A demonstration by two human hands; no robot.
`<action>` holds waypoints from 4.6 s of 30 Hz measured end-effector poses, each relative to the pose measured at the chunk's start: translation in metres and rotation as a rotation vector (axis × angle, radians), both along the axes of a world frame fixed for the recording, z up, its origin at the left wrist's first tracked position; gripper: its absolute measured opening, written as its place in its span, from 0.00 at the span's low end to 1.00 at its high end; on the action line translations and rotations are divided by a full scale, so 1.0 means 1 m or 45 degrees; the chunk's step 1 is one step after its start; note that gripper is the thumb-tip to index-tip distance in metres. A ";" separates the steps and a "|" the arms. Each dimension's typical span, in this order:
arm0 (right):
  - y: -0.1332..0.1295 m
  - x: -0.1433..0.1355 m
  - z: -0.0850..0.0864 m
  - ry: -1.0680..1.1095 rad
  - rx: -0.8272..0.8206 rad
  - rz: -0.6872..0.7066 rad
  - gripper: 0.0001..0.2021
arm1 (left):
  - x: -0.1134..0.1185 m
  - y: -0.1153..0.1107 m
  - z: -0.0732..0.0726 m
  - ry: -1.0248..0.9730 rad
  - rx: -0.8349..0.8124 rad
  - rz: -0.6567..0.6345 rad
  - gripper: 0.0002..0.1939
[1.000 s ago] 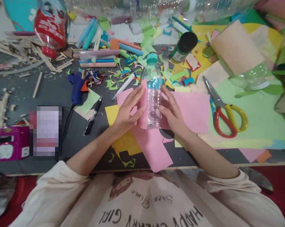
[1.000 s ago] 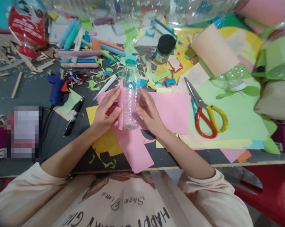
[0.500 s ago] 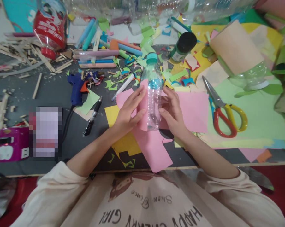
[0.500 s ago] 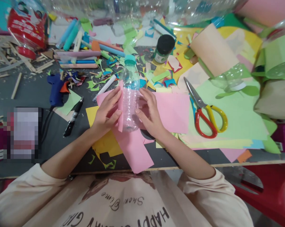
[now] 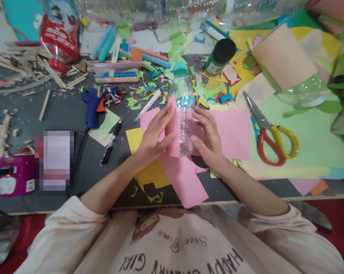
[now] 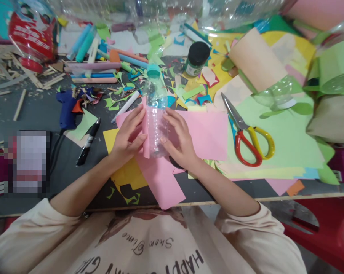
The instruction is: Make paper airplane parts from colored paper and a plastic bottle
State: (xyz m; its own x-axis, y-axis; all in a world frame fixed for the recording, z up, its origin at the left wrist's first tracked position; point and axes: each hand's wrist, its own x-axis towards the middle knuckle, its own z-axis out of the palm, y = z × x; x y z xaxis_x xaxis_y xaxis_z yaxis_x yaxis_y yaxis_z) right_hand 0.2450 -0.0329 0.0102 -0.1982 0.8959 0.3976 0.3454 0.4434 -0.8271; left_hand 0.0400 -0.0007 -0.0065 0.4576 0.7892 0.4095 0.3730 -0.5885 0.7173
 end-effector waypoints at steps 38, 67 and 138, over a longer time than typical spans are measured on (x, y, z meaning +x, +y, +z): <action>0.005 -0.001 -0.011 0.165 -0.264 0.032 0.26 | 0.000 -0.002 -0.002 0.081 -0.064 -0.015 0.34; 0.003 -0.004 -0.012 0.226 -0.297 0.049 0.27 | 0.001 -0.002 -0.003 0.102 -0.045 -0.022 0.35; -0.001 -0.004 -0.004 -0.012 0.372 0.095 0.22 | 0.007 -0.011 0.009 -0.387 -0.439 0.265 0.24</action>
State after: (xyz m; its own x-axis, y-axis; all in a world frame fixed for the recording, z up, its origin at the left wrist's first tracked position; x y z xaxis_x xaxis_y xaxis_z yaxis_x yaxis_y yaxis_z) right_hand 0.2407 -0.0334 0.0061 -0.2643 0.7268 0.6339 0.3099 0.6865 -0.6578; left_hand 0.0470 -0.0119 0.0021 0.1766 0.9639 0.1990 0.2015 -0.2333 0.9513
